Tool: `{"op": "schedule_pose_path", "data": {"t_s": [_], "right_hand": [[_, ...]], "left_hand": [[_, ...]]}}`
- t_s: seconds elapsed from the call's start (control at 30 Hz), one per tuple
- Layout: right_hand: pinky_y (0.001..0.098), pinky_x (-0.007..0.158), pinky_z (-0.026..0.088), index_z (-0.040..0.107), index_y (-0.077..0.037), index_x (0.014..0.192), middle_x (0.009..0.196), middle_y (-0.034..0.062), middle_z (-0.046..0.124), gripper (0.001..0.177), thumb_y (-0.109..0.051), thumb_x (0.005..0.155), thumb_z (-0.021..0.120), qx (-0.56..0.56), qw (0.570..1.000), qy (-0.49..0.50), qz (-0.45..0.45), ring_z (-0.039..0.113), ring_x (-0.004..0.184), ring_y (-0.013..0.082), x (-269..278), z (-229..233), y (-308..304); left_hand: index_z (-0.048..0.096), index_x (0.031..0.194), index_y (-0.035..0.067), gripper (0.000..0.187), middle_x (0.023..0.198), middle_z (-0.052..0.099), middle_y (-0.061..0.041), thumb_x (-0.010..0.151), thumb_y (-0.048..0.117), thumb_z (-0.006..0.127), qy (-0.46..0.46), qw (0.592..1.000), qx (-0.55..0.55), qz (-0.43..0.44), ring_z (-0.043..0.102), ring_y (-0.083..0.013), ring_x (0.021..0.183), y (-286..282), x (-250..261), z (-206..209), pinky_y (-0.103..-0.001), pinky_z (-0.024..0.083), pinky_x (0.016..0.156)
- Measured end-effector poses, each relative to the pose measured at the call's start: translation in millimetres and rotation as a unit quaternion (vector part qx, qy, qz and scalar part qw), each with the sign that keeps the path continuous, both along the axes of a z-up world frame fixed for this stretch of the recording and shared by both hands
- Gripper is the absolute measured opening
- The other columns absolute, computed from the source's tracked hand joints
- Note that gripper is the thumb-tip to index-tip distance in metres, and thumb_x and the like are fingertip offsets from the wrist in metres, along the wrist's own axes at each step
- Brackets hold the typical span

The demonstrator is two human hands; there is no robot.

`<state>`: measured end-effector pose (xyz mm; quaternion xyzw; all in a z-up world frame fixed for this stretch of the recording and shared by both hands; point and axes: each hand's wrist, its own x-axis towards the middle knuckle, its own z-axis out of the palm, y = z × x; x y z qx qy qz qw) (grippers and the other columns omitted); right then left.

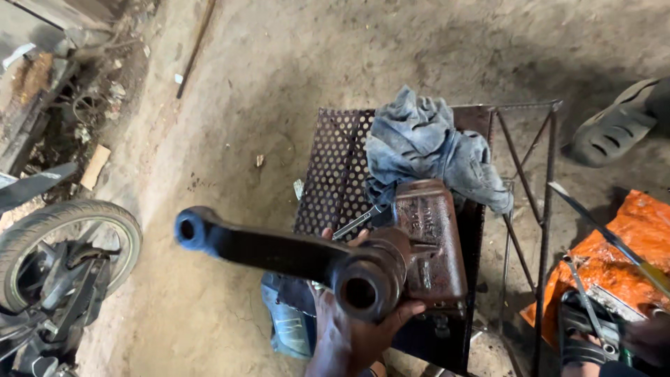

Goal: The person uses a screwdriver and a cloth to clean and manipulate a metal mechanical part on a metal mesh stand.

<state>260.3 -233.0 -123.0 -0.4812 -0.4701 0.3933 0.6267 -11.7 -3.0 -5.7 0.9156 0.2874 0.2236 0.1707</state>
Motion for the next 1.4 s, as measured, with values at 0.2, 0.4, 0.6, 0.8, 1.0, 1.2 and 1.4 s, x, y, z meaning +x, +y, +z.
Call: {"op": "schedule_pose_path", "data": {"t_s": [0.2,0.4,0.6,0.8,1.0,1.2,1.4], "right_hand": [[0.0316,0.085,0.066,0.063,-0.004,0.138,0.109,0.0114,0.078,0.038,-0.015,0.102,0.057,0.047,0.991,0.01,0.124,0.079,0.094,0.0194,18.5,-24.0,-6.1],[0.0319,0.084,0.069,0.064,-0.007,0.135,0.111,0.0088,0.079,0.034,-0.013,0.102,0.058,0.034,0.992,-0.066,0.099,0.081,0.095,0.0194,5.0,23.9,-13.0],[0.0351,0.084,0.065,0.069,-0.004,0.132,0.116,0.0114,0.075,0.039,-0.007,0.094,0.06,-0.081,0.979,-0.187,-0.004,0.076,0.102,0.0245,-28.6,104.6,8.9],[0.032,0.073,0.065,0.074,-0.01,0.117,0.108,0.0076,0.08,0.035,-0.009,0.083,0.067,-0.063,0.949,-0.301,-0.062,0.079,0.087,0.0187,-33.9,122.8,24.6],[0.0297,0.072,0.066,0.076,-0.01,0.114,0.109,0.0092,0.078,0.03,-0.01,0.085,0.07,0.008,0.939,-0.333,-0.08,0.079,0.088,0.0201,-32.7,121.8,35.4],[0.0336,0.076,0.064,0.076,-0.006,0.113,0.109,0.0127,0.077,0.029,-0.005,0.085,0.066,0.038,0.938,-0.339,-0.057,0.077,0.093,0.0233,-34.5,119.1,41.6],[0.0291,0.07,0.067,0.077,-0.003,0.104,0.099,0.011,0.081,0.019,-0.007,0.089,0.066,0.048,0.964,-0.257,-0.047,0.081,0.082,0.0186,-35.2,114.0,27.1]], "left_hand": [[0.068,0.121,0.006,0.064,0.129,0.069,-0.013,0.078,0.05,0.087,-0.002,1.0,-0.009,-0.015,0.061,-0.0311,0.13,10.9,8.6,0.7,-0.059,0.029,0.122],[0.07,0.124,0.008,0.059,0.132,0.069,-0.01,0.083,0.047,0.088,0.037,0.998,-0.047,-0.004,0.059,-0.0262,0.136,-0.1,-0.4,0.6,-0.062,0.022,0.133],[0.063,0.124,0.002,0.078,0.136,0.058,-0.021,0.073,0.055,0.088,0.058,0.996,-0.023,0.066,0.044,-0.0475,0.133,-3.3,4.1,5.3,-0.063,0.027,0.116],[0.054,0.142,0.003,0.093,0.142,0.054,-0.022,0.074,0.056,0.087,0.044,0.997,0.02,0.062,0.031,-0.0509,0.144,-2.8,6.9,8.3,-0.064,0.027,0.116],[0.052,0.142,0.001,0.097,0.141,0.055,-0.022,0.072,0.057,0.087,0.034,0.998,0.029,0.048,0.028,-0.0458,0.149,0.5,7.5,8.4,-0.063,0.029,0.115],[0.054,0.14,0.0,0.097,0.137,0.057,-0.021,0.069,0.056,0.088,0.022,0.998,0.022,0.047,0.026,-0.0458,0.149,1.0,9.0,7.8,-0.063,0.03,0.112],[0.053,0.136,-0.005,0.101,0.136,0.057,-0.021,0.065,0.057,0.09,0.054,0.996,0.017,0.073,0.025,-0.0437,0.148,0.6,11.5,8.5,-0.069,0.029,0.102]]}}
